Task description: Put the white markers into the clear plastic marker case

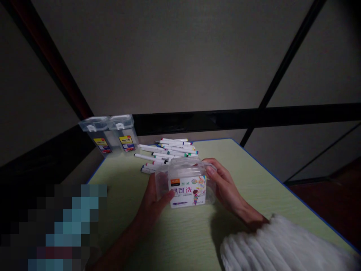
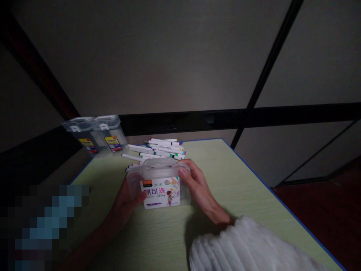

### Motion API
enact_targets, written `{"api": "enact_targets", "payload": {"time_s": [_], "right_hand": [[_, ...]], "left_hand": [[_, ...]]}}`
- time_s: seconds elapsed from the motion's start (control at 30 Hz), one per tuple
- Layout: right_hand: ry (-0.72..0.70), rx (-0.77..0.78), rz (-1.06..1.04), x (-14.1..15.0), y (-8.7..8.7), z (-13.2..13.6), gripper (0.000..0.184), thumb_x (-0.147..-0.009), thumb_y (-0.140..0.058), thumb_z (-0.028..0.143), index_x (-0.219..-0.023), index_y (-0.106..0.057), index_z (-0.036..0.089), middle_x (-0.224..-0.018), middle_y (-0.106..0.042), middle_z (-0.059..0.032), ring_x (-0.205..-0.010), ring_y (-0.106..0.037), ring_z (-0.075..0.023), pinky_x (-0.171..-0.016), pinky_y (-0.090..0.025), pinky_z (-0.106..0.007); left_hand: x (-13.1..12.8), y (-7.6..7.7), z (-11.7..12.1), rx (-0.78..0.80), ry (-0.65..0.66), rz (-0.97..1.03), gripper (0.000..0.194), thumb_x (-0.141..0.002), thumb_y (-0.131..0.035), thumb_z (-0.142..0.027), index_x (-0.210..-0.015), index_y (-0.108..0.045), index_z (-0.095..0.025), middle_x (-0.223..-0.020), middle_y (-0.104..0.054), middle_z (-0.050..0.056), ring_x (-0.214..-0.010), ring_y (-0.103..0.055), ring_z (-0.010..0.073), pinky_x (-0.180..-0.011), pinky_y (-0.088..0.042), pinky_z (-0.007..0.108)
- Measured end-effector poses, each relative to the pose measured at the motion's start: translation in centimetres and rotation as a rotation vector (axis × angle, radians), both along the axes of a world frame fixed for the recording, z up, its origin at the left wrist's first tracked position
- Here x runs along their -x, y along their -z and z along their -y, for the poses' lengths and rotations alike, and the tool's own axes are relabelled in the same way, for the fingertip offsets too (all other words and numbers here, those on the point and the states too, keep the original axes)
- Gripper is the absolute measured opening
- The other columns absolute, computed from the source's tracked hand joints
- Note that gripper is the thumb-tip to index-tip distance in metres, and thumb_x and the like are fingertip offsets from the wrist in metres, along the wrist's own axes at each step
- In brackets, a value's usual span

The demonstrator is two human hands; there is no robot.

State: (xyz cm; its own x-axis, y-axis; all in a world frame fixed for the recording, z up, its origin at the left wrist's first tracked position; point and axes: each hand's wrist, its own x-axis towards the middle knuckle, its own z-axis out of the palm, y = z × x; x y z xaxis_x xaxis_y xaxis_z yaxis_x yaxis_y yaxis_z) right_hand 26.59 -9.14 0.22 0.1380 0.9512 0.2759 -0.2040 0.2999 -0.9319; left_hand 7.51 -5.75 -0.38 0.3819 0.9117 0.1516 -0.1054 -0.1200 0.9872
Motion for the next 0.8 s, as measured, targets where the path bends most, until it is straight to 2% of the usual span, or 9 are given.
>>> {"api": "enact_targets", "payload": {"time_s": [0.13,0.6,0.8], "right_hand": [[-0.009,0.0,-0.007,-0.06,0.05,-0.16,0.02,-0.078,-0.054,0.04,-0.088,-0.053,0.023,-0.082,-0.059,-0.0003,-0.075,-0.054,-0.0151,-0.059,-0.039,-0.024],[0.003,0.026,0.007,0.01,0.4,-0.26,0.02,-0.08,-0.052,0.04,-0.092,-0.05,0.023,-0.087,-0.06,-0.0018,-0.075,-0.056,-0.0154,-0.059,-0.043,-0.026],[0.153,-0.014,0.114,0.12,-0.17,-0.12,0.017,-0.079,-0.054,0.037,-0.085,-0.05,0.022,-0.093,-0.057,-0.0016,-0.077,-0.054,-0.014,-0.057,-0.042,-0.023]], "left_hand": [[-0.13,-0.32,0.09,-0.01,0.015,0.014,0.038,-0.07,-0.062,-0.029,-0.102,-0.043,-0.023,-0.099,-0.057,0.002,-0.095,-0.055,0.019,-0.078,-0.047,0.028],[-0.36,-0.46,0.24,0.059,0.022,0.044,0.038,-0.068,-0.063,-0.03,-0.099,-0.042,-0.022,-0.101,-0.058,0.003,-0.097,-0.055,0.0211,-0.076,-0.047,0.03],[-0.52,-0.2,0.2,0.144,0.048,0.053,0.034,-0.067,-0.064,-0.03,-0.093,-0.044,-0.02,-0.091,-0.06,0.002,-0.085,-0.059,0.02,-0.069,-0.048,0.03]]}}
